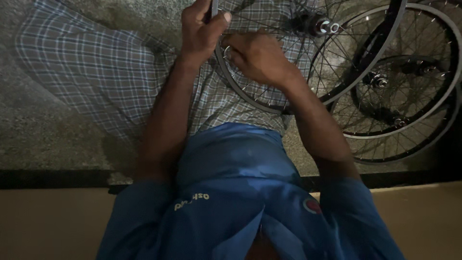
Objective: The person sits on the floor and uses a small metal tool to adjust the spokes of a bicycle wheel. They systematically move around the rim, tightening or loosening individual spokes to true the wheel. A second bicycle wheel is visible nearby.
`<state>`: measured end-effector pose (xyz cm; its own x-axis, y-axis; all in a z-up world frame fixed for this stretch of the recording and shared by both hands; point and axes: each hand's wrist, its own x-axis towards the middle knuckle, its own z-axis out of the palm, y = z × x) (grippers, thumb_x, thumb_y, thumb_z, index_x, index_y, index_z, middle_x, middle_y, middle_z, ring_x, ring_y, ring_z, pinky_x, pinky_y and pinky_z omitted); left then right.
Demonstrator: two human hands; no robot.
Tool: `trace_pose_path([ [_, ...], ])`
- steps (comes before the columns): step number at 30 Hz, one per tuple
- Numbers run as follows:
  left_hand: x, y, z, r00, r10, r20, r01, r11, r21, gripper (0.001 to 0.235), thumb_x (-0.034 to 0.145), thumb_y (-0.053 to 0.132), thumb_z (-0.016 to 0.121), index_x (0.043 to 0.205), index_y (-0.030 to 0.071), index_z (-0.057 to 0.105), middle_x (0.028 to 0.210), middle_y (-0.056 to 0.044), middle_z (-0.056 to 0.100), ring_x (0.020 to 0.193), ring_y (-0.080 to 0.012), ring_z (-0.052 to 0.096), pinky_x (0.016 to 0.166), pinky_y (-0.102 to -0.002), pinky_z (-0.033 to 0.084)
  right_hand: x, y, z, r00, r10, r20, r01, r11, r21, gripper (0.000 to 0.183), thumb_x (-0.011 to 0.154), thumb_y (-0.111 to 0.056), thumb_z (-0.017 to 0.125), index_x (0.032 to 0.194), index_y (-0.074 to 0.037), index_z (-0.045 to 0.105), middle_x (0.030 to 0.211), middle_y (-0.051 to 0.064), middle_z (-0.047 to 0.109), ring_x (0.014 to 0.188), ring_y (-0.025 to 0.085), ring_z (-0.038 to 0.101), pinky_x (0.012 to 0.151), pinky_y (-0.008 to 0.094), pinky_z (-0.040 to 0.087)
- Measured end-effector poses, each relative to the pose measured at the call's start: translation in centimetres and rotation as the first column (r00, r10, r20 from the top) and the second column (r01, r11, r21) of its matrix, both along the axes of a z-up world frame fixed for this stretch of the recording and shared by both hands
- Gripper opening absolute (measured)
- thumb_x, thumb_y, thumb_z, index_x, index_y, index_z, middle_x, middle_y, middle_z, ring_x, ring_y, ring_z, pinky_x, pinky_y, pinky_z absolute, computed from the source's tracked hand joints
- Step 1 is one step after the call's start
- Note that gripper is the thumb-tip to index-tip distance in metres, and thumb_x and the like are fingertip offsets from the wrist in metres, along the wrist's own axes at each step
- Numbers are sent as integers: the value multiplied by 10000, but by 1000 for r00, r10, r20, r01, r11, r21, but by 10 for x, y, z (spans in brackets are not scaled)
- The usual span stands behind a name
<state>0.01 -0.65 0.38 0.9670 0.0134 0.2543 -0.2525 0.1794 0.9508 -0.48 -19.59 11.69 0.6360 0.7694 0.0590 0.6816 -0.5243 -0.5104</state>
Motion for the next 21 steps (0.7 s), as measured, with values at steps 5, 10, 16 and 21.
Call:
trace_pose_path([
  [5,2,-1,2,999,23,35,-24,999,27,144,1006,114,736,1053,24,634,750,19,515,645,-80,459,596,-306,371,-1,0,1,999,-17,-29,17,1000,5,159,970,-143,661,1070,-20,648,792,155,642,684,339,647,639,485,505],
  [10,3,-1,10,997,4,75,-3,1000,-7,206,995,105,695,1160,-10,650,721,27,498,637,-78,428,587,-318,351,-4,4,1,998,-7,62,6,1000,9,144,970,-154,671,1035,-32,631,821,147,650,708,337,647,649,480,506],
  [16,-1,-1,11,998,12,64,-12,1000,6,137,1010,103,706,1017,7,609,744,-2,482,685,-106,435,635,-342,367,-8,4,-1,992,-22,126,16,999,48,173,958,-129,668,1107,-43,653,881,138,678,756,329,667,702,482,520],
  [21,1,-3,6,994,42,99,-47,997,57,147,1009,120,709,990,18,604,715,2,475,655,-102,438,621,-340,356,-11,5,-2,987,-23,161,19,1000,23,238,922,-115,671,1147,-44,649,896,138,680,802,331,678,747,499,511],
])
